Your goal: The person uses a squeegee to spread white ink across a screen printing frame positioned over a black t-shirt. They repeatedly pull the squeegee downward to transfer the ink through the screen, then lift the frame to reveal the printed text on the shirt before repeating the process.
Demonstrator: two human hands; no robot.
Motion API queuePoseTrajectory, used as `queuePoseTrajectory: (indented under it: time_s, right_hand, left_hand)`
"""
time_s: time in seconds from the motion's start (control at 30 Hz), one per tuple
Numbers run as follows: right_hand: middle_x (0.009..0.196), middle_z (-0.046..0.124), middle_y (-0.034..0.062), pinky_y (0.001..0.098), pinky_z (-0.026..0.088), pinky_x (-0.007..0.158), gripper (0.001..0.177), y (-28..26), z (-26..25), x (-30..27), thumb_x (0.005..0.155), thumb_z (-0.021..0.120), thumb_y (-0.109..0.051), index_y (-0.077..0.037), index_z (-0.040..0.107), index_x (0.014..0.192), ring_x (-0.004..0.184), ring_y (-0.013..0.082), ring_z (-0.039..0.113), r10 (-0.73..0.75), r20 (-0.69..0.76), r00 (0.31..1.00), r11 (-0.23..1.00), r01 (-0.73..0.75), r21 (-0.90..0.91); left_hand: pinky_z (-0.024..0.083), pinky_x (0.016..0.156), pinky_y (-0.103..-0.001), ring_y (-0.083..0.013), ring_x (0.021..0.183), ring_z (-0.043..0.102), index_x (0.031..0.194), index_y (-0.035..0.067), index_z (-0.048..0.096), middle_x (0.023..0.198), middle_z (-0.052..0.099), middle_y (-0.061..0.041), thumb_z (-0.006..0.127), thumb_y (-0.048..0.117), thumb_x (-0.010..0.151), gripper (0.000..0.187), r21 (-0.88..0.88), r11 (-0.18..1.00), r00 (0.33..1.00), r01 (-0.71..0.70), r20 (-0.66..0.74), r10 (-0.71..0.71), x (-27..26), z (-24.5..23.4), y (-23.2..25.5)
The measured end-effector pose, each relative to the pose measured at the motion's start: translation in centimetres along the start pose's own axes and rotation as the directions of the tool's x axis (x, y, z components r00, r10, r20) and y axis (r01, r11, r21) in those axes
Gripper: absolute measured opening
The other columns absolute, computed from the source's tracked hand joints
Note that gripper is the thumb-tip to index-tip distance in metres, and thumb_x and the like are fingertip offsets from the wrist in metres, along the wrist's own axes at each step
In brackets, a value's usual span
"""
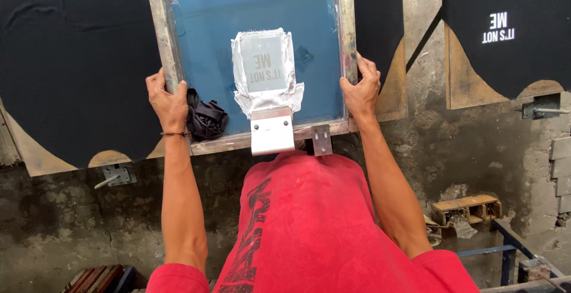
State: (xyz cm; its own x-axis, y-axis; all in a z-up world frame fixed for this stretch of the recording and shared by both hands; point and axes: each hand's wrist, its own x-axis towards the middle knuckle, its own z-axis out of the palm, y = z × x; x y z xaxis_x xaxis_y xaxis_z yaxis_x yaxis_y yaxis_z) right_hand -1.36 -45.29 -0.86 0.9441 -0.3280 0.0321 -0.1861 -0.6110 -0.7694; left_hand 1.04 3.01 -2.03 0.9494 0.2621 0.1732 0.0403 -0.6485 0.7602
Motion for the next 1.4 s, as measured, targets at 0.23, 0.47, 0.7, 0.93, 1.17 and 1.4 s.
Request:
queuePoseTrajectory:
  time_s: [0.23, 0.47, 0.7, 0.93, 1.17, 1.4]
  right_hand:
    - [0.132, 0.056, 0.0136, 0.0546, 0.043, 0.097, 0.081, -2.6, -0.7, -1.1, 0.077, 0.087, -0.017, -0.008, 0.055, 0.151, 0.111, 0.0419, 0.053, -0.125, -0.001, 0.992, 0.973, 0.122, -0.196]
    - [0.110, 0.071, 0.0004, 0.0364, 0.043, 0.098, 0.054, -9.6, -1.9, -6.9, 0.082, 0.070, -0.066, -0.020, 0.073, 0.112, 0.109, 0.0230, 0.064, -0.636, 0.479, 0.605, 0.705, 0.708, 0.044]
    - [0.097, 0.065, -0.0014, 0.0400, 0.047, 0.092, 0.025, -7.6, 0.9, -8.6, 0.072, 0.075, -0.030, -0.020, 0.067, 0.094, 0.100, 0.0200, 0.062, -0.758, 0.520, 0.394, 0.432, 0.900, -0.053]
    - [0.082, 0.069, 0.0005, 0.0381, 0.050, 0.084, 0.027, -11.6, -0.1, -6.0, 0.075, 0.079, -0.030, -0.019, 0.071, 0.098, 0.089, 0.0212, 0.065, -0.760, 0.432, 0.485, 0.494, 0.864, -0.102]
    - [0.081, 0.069, -0.0021, 0.0344, 0.049, 0.086, 0.031, -13.0, -0.2, -7.9, 0.072, 0.086, -0.031, -0.020, 0.072, 0.098, 0.089, 0.0180, 0.064, -0.684, 0.476, 0.553, 0.541, 0.822, -0.178]
    - [0.089, 0.071, -0.0032, 0.0352, 0.051, 0.087, 0.024, -17.4, 0.3, -9.6, 0.080, 0.078, -0.030, -0.023, 0.071, 0.102, 0.099, 0.0168, 0.066, -0.671, 0.434, 0.601, 0.529, 0.798, -0.287]
  left_hand:
    - [0.047, 0.088, -0.045, -0.0332, 0.102, 0.060, 0.153, 0.001, 0.051, 0.122, 0.054, -0.017, 0.079, 0.003, 0.093, 0.066, -0.005, 1.000, 0.998, -0.030, -0.062, 0.029, -1.2, -0.3, 0.7]
    - [0.039, 0.094, -0.038, -0.0249, 0.104, 0.058, 0.123, 0.011, 0.069, 0.112, 0.062, -0.008, 0.071, 0.050, 0.098, 0.046, 0.046, 0.963, 0.964, -0.265, 0.016, 0.265, -7.3, -0.9, 11.5]
    - [0.036, 0.103, -0.039, -0.0212, 0.111, 0.057, 0.116, 0.021, 0.074, 0.114, 0.068, 0.001, 0.086, 0.070, 0.061, 0.075, 0.136, 0.886, 0.874, -0.444, 0.284, 0.394, -15.4, 1.4, 12.5]
    - [0.040, 0.100, -0.042, -0.0251, 0.109, 0.059, 0.114, 0.020, 0.074, 0.111, 0.067, 0.000, 0.087, 0.030, 0.080, 0.038, 0.214, 0.848, 0.874, -0.485, 0.167, 0.457, -13.1, 1.7, 14.8]
    - [0.040, 0.100, -0.042, -0.0251, 0.110, 0.060, 0.111, 0.021, 0.075, 0.104, 0.070, 0.001, 0.087, 0.034, 0.078, 0.037, 0.137, 0.843, 0.845, -0.520, 0.228, 0.484, -11.5, 0.7, 13.4]
    - [0.043, 0.098, -0.039, -0.0232, 0.104, 0.063, 0.113, 0.021, 0.076, 0.103, 0.071, 0.003, 0.087, 0.027, 0.079, 0.036, -0.015, 0.870, 0.846, -0.493, 0.223, 0.483, -9.7, -1.4, 11.6]
